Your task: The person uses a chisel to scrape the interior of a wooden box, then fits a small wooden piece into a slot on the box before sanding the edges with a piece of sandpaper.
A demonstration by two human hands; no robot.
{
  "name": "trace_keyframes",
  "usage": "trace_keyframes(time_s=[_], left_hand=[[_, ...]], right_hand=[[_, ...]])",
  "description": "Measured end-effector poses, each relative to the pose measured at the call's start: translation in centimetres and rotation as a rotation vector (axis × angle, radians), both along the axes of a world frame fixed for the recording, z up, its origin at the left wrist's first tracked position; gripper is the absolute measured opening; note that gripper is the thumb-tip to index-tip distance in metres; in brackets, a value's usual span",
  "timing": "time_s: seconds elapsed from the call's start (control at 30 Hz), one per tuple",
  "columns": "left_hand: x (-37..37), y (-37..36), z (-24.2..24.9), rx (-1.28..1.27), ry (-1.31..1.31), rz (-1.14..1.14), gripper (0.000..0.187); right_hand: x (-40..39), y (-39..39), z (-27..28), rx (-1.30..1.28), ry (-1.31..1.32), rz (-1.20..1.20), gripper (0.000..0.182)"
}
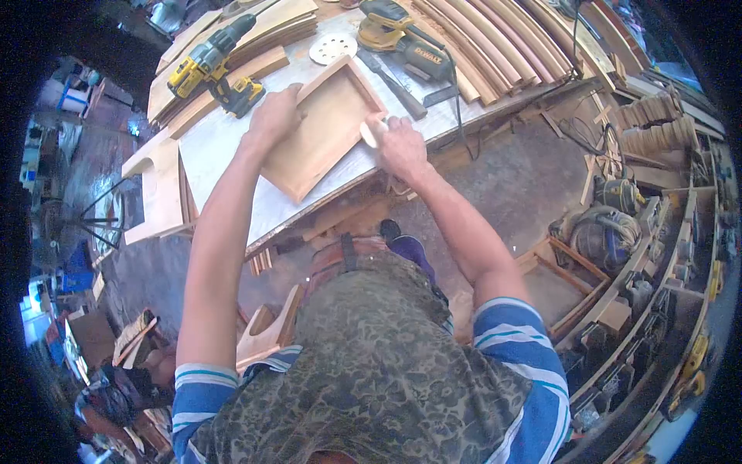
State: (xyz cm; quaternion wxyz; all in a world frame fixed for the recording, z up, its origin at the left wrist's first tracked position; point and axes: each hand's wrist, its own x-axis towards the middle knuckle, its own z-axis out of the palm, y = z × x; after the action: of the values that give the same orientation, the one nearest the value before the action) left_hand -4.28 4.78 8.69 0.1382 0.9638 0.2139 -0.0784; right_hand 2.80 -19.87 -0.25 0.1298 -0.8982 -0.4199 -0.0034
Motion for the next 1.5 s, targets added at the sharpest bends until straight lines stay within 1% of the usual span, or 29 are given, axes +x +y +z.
trace_keyframes(time_s=[0.1,0.13,0.17,0.23,0.3,0.33,0.4,0.47,0.5,0.57,0.6,0.63,0.7,0.77,0.8,0.83,0.9,0.97,1.0,1.03,1.1,1.17,1.23,1.3,1.33,1.37,1.43,1.47,1.5], left_hand=[[-0.3,-0.1,0.4,-0.002,-0.011,0.017,0.044],[-0.3,-0.1,0.4,-0.010,-0.008,0.021,0.051],[0.0,-0.2,0.5,-0.018,-0.010,0.024,0.057],[0.1,-0.1,0.8,-0.013,-0.013,0.015,0.058],[-0.4,-0.4,0.6,-0.028,-0.009,0.029,0.058],[-0.2,-0.6,0.6,-0.041,0.003,0.045,0.058],[0.0,0.2,0.8,-0.034,0.005,0.064,0.058],[0.0,0.5,0.0,-0.018,-0.031,0.007,0.043],[-0.1,0.3,0.0,-0.018,-0.023,-0.005,0.043],[-0.1,0.3,0.3,-0.042,-0.011,0.003,0.043],[-0.2,0.3,-0.1,-0.049,-0.009,0.007,0.043],[0.0,0.4,-0.4,-0.038,-0.016,-0.002,0.041],[0.0,0.3,-0.4,-0.025,-0.038,0.003,0.040],[-0.2,0.0,0.1,0.011,-0.029,-0.013,0.037],[-0.2,0.0,0.2,0.019,-0.029,-0.018,0.037],[-0.3,-0.2,-0.1,0.027,-0.032,-0.015,0.041],[-0.1,-0.3,-0.1,0.032,-0.036,-0.010,0.046],[-0.6,-0.7,0.2,0.015,-0.075,-0.024,0.040],[-0.6,-0.9,0.3,0.010,-0.078,-0.018,0.040],[-0.6,-1.2,0.4,0.016,-0.082,-0.024,0.039],[-0.7,-1.4,0.7,0.026,-0.092,-0.023,0.037],[-0.7,-1.4,0.2,0.075,-0.135,-0.048,0.034],[-0.7,-1.7,0.5,0.092,-0.146,-0.062,0.033],[-0.9,-2.3,0.2,0.080,-0.152,-0.053,0.032],[-0.9,-2.2,0.2,0.058,-0.142,-0.050,0.033],[-0.9,-2.0,0.4,0.040,-0.137,-0.043,0.034],[-1.0,-1.6,0.0,0.048,-0.143,-0.036,0.035],[-0.7,-1.5,0.0,0.052,-0.144,-0.045,0.036],[-0.5,-1.5,0.1,0.054,-0.150,-0.052,0.036]], right_hand=[[-4.1,1.5,-0.6,0.002,0.080,0.058,0.056],[-5.4,1.7,-0.7,-0.071,0.077,0.137,0.057],[-5.8,1.6,-0.8,-0.024,0.018,0.195,0.058],[-3.9,1.0,-0.2,-0.102,-0.021,0.166,0.057],[-1.7,0.7,0.7,-0.115,-0.063,0.017,0.059],[-1.6,0.7,-0.2,-0.090,-0.088,0.020,0.060],[-5.2,2.0,-0.6,-0.072,-0.063,0.080,0.064],[-9.5,3.3,-1.7,-0.097,0.013,0.228,0.071],[-10.9,3.2,-1.8,0.030,-0.070,0.260,0.072],[-8.5,2.6,-1.8,-0.054,-0.085,0.274,0.072],[-6.8,1.9,-1.0,-0.114,0.012,0.197,0.069],[-5.0,1.5,-0.9,-0.091,-0.035,0.080,0.067],[-2.9,0.9,0.5,-0.107,-0.073,0.006,0.064],[-6.4,2.1,-0.7,-0.075,-0.058,0.056,0.063],[-8.7,2.7,-2.7,-0.058,-0.101,0.198,0.065],[-11.3,3.4,-1.3,-0.060,-0.046,0.273,0.068],[-10.4,3.1,-1.0,-0.048,-0.123,0.332,0.070],[-6.6,2.3,0.5,-0.203,-0.069,0.201,0.066],[-4.7,2.5,2.7,-0.309,0.013,0.038,0.050],[-2.6,1.6,3.5,-0.270,-0.094,0.033,0.049],[-4.1,2.3,2.7,-0.243,0.030,-0.018,0.050],[-8.1,3.0,-0.5,-0.184,-0.048,0.277,0.051],[-9.2,3.1,0.7,-0.080,-0.077,0.276,0.052],[-5.1,2.1,2.7,-0.381,-0.058,0.148,0.053],[-1.7,1.5,2.4,-0.358,-0.037,-0.001,0.053],[0.8,-0.1,1.8,-0.251,-0.155,0.012,0.055],[-1.0,1.5,1.7,-0.365,-0.013,-0.011,0.058],[-4.3,3.1,2.6,-0.389,0.068,0.021,0.059],[-6.9,3.1,1.4,-0.372,0.041,0.107,0.065]])
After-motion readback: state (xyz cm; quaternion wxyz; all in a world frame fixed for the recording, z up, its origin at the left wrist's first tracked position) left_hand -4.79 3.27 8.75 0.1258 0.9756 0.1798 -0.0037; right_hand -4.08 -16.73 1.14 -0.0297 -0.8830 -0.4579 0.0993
